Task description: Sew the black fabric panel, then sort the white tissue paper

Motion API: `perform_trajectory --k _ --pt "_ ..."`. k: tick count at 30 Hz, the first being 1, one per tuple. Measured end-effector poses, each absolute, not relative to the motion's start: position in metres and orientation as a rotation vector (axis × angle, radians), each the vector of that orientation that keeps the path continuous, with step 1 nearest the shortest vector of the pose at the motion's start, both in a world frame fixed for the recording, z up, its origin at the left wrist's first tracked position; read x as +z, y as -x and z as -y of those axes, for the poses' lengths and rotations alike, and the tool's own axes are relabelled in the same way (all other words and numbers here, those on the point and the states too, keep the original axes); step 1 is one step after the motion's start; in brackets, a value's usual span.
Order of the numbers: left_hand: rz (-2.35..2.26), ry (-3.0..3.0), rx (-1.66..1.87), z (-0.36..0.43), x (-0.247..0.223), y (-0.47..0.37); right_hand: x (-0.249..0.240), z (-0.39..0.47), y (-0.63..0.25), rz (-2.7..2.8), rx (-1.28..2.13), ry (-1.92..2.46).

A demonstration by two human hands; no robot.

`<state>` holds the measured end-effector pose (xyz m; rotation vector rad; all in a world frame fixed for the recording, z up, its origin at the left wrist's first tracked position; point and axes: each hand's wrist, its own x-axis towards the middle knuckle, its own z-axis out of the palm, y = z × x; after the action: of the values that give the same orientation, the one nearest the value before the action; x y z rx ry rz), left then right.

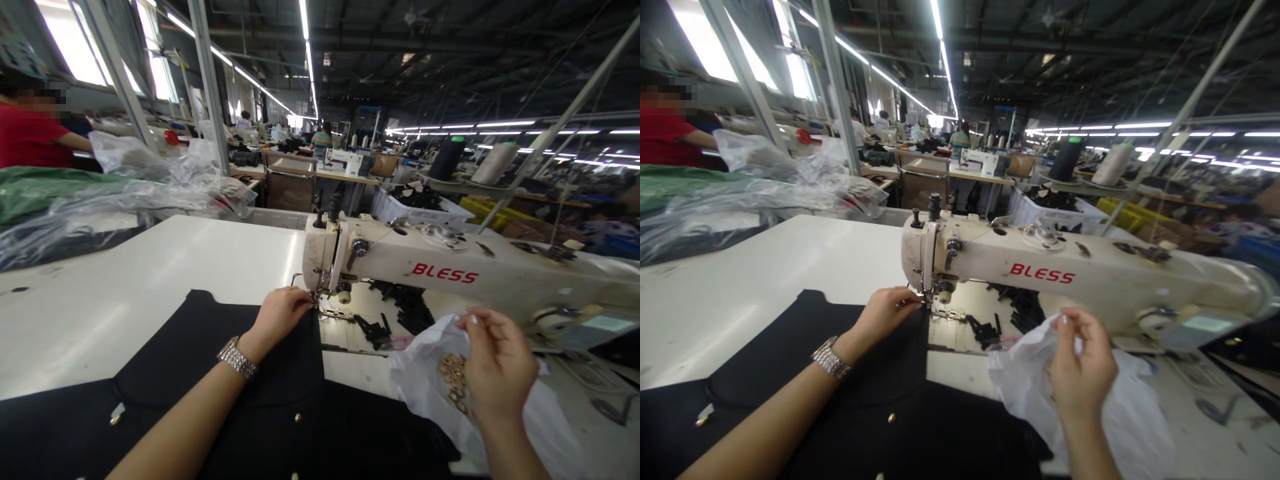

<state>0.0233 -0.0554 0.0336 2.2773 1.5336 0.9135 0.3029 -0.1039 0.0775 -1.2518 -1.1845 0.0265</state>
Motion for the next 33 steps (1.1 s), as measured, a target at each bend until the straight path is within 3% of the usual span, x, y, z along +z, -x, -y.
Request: perform_trajectory --k 3,9,14,33 --pt "-1.564 -2.255 0.796 0.048 0.031 -0.016 0.083 0.119 -0.292 1.55 -0.267 1.339" --pt "-1.459 -2.341 0.751 0.036 0.013 -0.023 0.018 0.169 -0.228 2.322 -0.183 1.026" --pt "-1.417 -2.399 0.78 0.031 0.0 -0.025 -0.022 0.159 -0.206 2.291 -0.225 1.229" --pt "-1.233 -2.455 0.995 0.027 -0.008 -0.016 -0.028 0.144 -0.19 2.244 -0.049 1.262"
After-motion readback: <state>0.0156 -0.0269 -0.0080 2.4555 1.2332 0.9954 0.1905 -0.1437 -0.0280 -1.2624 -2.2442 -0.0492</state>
